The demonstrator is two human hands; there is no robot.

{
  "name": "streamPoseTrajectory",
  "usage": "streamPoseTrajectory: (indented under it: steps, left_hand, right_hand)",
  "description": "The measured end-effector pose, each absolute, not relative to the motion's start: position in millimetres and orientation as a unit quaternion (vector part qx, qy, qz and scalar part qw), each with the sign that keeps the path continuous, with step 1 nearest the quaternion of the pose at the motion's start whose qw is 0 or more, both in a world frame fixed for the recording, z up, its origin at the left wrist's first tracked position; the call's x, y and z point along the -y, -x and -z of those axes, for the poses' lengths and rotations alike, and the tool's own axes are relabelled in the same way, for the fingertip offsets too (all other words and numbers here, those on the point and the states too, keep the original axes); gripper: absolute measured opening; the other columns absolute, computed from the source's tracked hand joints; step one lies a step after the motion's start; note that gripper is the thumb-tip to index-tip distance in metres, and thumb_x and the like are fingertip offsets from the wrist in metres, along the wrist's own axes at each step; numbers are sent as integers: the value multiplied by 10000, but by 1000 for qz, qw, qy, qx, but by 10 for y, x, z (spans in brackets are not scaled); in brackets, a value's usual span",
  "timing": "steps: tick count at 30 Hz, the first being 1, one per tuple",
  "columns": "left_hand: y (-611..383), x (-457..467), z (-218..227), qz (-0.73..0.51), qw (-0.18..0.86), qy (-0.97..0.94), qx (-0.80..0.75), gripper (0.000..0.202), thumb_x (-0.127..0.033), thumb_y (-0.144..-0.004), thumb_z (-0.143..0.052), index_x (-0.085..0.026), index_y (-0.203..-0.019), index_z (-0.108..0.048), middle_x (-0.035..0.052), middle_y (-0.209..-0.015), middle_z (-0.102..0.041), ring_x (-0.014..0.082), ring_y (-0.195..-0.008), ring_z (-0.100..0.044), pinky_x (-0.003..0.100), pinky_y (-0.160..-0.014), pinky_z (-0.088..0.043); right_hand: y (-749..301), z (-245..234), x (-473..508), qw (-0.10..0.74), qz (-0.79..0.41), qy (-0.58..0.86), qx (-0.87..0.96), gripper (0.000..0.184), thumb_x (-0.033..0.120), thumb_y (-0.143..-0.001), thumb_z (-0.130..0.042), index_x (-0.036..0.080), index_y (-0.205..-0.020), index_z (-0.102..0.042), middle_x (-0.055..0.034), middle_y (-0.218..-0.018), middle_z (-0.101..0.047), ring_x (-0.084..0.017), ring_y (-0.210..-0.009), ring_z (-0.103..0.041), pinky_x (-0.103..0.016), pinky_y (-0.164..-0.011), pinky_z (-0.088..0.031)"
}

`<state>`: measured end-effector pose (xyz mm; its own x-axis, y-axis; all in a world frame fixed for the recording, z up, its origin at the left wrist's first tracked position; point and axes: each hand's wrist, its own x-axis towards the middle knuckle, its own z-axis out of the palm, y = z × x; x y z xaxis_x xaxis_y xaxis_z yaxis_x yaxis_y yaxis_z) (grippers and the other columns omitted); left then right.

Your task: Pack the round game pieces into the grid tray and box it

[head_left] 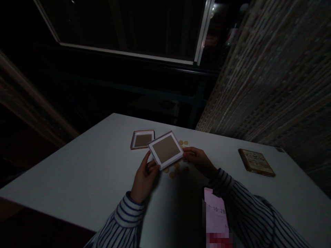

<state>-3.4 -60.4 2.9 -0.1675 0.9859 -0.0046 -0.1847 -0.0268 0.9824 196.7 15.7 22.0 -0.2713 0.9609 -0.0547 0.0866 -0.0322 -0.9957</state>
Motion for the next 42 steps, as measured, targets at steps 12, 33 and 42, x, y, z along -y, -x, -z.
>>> streamPoseTrajectory:
  steps: [12, 33, 42]
  left_hand:
    - [-101, 551, -64, -582, 481, -435, -491, 727, -279, -722, -601, -153, -1348, -254, 145, -1225, -535, 192, -1006, -582, 360, -920, -424]
    - [-494, 512, -127, -542, 456, -452, -542, 654, -338, -723, -592, -153, -1310, -371, 98, -1116, -580, 158, -877, -614, 304, -805, -486]
    - [-643, 501, -83, -529, 472, -460, -535, 652, -345, -708, -604, -160, -1296, -392, 82, -1079, -586, 129, -790, -612, 259, -732, -485]
  right_hand:
    - [-2141, -251, -96, 405, -536, 442, 594, 340, 328, -657, -639, 138, -936, -606, -33, -758, -653, -139, -671, -583, -280, -624, -452]
    - [-2542, -186, 48, 439, -474, 468, 603, 375, 379, -700, -600, 143, -992, -589, -29, -711, -650, -146, -664, -596, -279, -607, -458]
    - [-2703, -178, 161, 455, -454, 478, 598, 372, 402, -715, -597, 145, -983, -584, -22, -671, -638, -144, -645, -593, -282, -603, -461]
